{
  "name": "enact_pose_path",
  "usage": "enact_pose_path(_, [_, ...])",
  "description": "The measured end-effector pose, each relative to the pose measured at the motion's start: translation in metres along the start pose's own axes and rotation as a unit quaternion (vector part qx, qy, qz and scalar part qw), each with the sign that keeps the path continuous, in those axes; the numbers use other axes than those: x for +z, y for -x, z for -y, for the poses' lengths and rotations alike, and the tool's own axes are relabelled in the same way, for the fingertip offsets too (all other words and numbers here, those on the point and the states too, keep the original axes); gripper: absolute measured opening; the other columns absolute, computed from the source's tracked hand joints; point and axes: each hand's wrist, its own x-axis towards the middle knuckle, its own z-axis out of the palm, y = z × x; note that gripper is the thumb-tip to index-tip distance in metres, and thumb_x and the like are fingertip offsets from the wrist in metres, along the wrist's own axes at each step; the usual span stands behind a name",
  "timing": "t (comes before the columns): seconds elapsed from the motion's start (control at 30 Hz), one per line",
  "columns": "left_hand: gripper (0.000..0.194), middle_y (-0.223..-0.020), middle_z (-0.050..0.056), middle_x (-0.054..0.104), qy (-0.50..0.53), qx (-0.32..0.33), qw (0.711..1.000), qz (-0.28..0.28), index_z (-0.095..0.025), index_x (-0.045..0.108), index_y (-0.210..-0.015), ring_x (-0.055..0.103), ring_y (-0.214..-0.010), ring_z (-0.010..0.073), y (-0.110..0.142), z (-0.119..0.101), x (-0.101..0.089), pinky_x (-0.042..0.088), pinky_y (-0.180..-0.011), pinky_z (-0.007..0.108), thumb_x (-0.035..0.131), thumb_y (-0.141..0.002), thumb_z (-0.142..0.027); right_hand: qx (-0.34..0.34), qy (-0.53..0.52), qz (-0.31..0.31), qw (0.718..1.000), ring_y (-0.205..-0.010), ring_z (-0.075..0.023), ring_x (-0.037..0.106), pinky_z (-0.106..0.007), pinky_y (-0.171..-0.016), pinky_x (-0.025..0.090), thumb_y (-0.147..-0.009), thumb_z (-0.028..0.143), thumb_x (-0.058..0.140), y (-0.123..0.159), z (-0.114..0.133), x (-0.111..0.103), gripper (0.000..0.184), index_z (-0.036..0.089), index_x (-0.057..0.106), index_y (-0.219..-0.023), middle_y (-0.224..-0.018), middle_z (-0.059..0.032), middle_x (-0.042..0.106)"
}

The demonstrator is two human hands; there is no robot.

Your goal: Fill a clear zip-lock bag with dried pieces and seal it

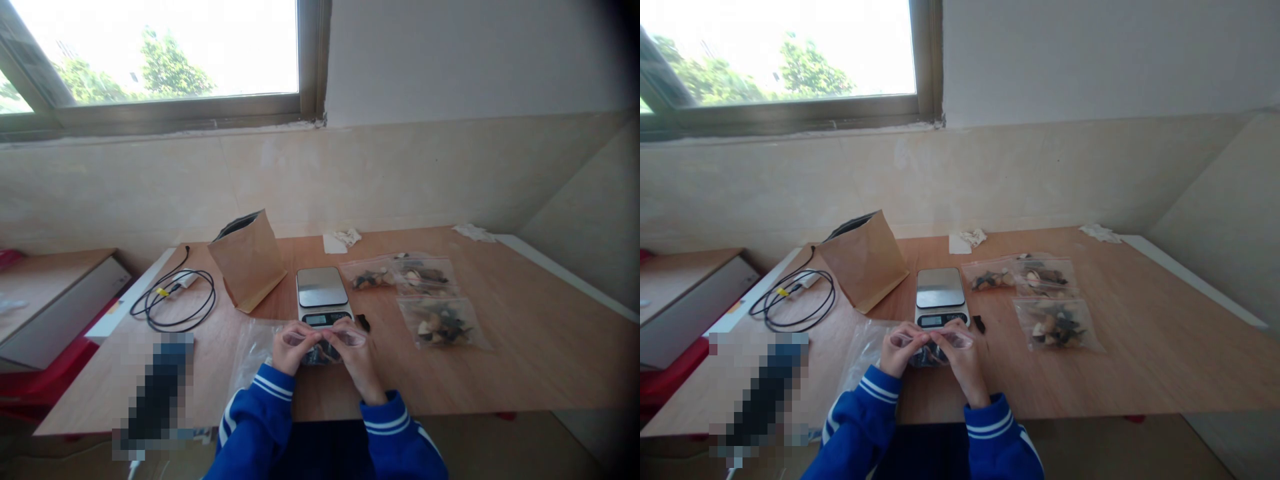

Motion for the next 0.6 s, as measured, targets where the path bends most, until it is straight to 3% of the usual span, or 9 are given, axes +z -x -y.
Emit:
enact_pose_path(0.13, [0.017, -0.078, 0.008, 0.071, -0.019, 0.005, 1.000, 0.003, -0.017, 0.073, -0.074, 0.065, -0.079, 0.0203, 0.000, 0.004, 0.000, 0.051, -0.075, 0.032, 0.070, -0.072, -0.034, -0.004, 0.009, -0.047, 0.999, -0.074, -0.0157, 0.057, -0.028, -0.067, 0.046, -0.077, 0.036, 0.067, 0.000, -0.008, -0.001, 0.016, 0.021, 0.071, -0.074, -0.076, -0.0013, 0.055])
enact_pose_path(0.23, [0.017, -0.080, 0.008, 0.072, -0.016, -0.007, 1.000, -0.020, -0.016, 0.073, -0.075, 0.066, -0.080, 0.0208, 0.001, 0.007, 0.000, 0.052, -0.073, 0.031, 0.071, -0.071, -0.033, -0.007, 0.013, -0.065, 0.998, -0.074, -0.0161, 0.058, -0.028, -0.066, 0.047, -0.076, 0.036, 0.067, 0.000, -0.012, 0.000, 0.017, 0.020, 0.070, -0.074, -0.075, -0.0018, 0.057])
enact_pose_path(0.5, [0.018, -0.079, 0.009, 0.071, -0.037, -0.016, 0.998, -0.049, -0.015, 0.074, -0.075, 0.066, -0.078, 0.0209, 0.002, 0.010, -0.004, 0.052, -0.071, 0.030, 0.072, -0.070, -0.032, -0.013, 0.016, -0.042, 0.999, -0.076, -0.0177, 0.060, -0.028, -0.069, 0.049, -0.077, 0.037, 0.066, 0.000, -0.001, 0.002, 0.020, 0.018, 0.067, -0.074, -0.076, -0.0030, 0.061])
enact_pose_path(0.6, [0.019, -0.078, 0.008, 0.071, -0.031, -0.029, 0.998, -0.050, -0.016, 0.074, -0.074, 0.066, -0.077, 0.0210, 0.001, 0.010, -0.006, 0.052, -0.070, 0.030, 0.071, -0.070, -0.034, 0.011, 0.006, -0.032, 0.999, -0.076, -0.0191, 0.061, -0.029, -0.070, 0.049, -0.085, 0.045, 0.054, 0.002, -0.002, 0.000, 0.031, 0.018, 0.066, -0.076, -0.076, -0.0044, 0.064])
